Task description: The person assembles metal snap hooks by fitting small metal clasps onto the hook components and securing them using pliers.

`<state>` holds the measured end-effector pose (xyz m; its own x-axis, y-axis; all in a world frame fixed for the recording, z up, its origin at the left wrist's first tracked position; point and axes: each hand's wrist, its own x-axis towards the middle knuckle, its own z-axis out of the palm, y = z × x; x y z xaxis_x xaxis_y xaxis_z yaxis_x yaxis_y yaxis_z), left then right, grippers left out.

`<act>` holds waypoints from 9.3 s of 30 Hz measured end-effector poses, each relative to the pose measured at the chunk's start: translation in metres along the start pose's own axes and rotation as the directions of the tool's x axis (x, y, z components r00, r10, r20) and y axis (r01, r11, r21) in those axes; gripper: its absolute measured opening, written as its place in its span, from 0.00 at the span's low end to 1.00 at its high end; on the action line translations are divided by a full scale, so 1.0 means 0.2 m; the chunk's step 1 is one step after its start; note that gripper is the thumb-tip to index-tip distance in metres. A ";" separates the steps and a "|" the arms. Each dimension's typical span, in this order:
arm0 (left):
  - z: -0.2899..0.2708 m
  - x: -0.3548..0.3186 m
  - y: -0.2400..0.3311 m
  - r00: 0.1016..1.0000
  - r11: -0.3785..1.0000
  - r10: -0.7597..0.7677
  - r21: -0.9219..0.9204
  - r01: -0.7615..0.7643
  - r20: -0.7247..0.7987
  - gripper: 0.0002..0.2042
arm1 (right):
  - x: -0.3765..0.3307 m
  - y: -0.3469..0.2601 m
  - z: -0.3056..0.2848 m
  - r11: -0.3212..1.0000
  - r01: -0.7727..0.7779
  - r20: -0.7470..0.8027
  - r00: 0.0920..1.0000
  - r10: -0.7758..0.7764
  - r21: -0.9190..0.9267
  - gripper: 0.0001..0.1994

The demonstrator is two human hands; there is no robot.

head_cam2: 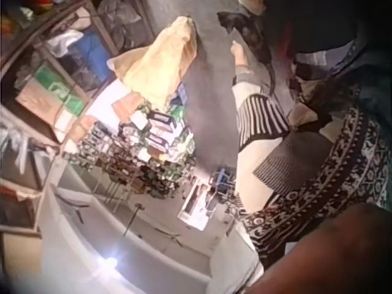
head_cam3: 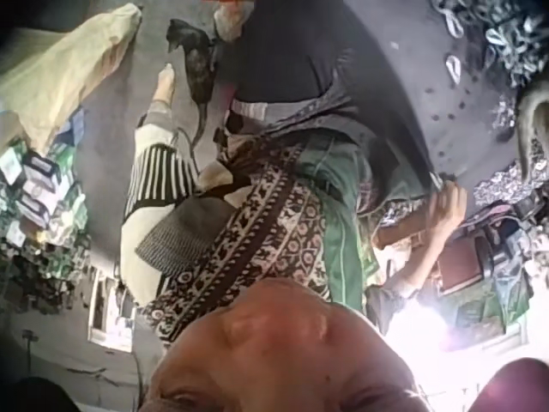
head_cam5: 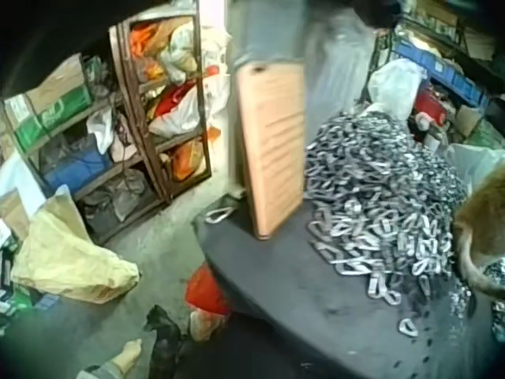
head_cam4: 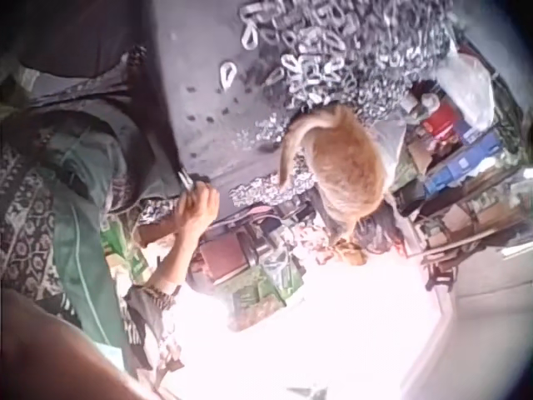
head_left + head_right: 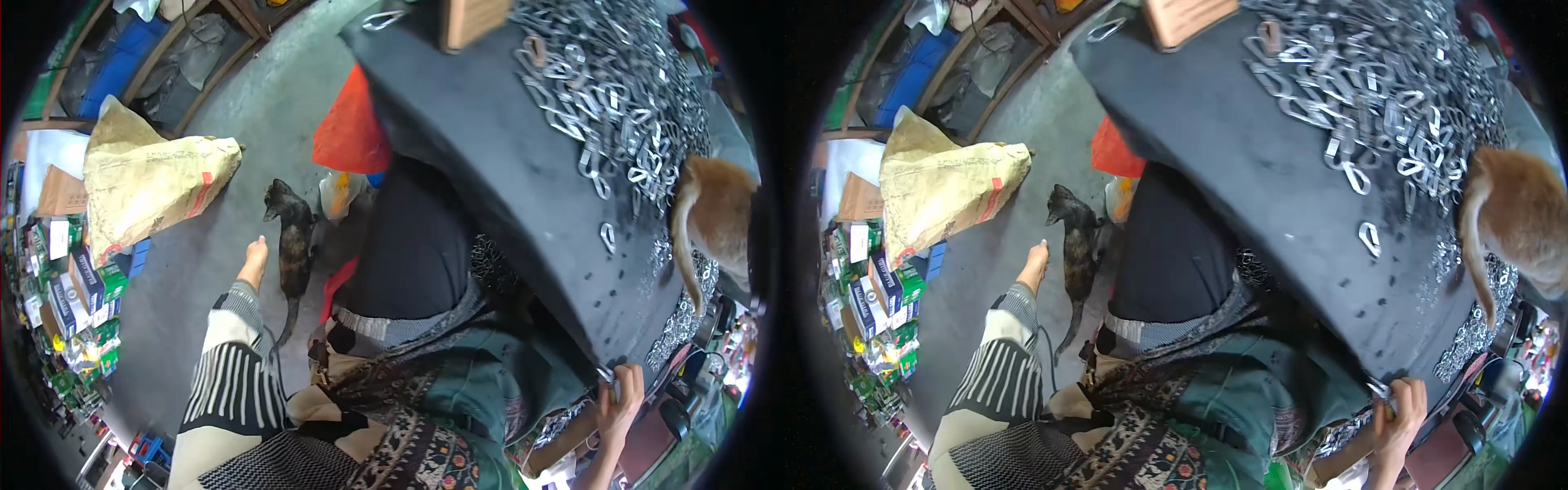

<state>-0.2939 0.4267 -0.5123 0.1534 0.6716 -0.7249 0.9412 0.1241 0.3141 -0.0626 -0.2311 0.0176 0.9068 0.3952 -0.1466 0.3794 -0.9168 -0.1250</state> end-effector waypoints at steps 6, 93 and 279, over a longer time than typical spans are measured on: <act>0.33 0.40 -0.17 0.989 0.988 -0.018 -0.147 0.040 0.147 0.22 | -0.03 0.04 0.00 0.981 -0.185 0.038 0.982 0.187 -0.057 0.09; 0.14 -2.85 2.10 0.144 0.696 0.712 -0.718 -0.018 0.687 0.12 | -0.08 0.37 0.05 0.949 -0.262 -0.441 0.841 0.313 0.174 0.10; 0.46 -3.02 1.60 0.154 0.972 0.232 -0.224 -0.068 0.961 0.11 | 0.14 0.89 -0.03 0.928 -0.369 -0.539 0.793 0.283 -0.056 0.12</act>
<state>-0.0585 -0.0056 -0.0302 0.5309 -0.5698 -0.6273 0.8373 0.2387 0.4919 0.0305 -0.3838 -0.0037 0.9258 0.0229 0.3773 0.0276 -0.9996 -0.0070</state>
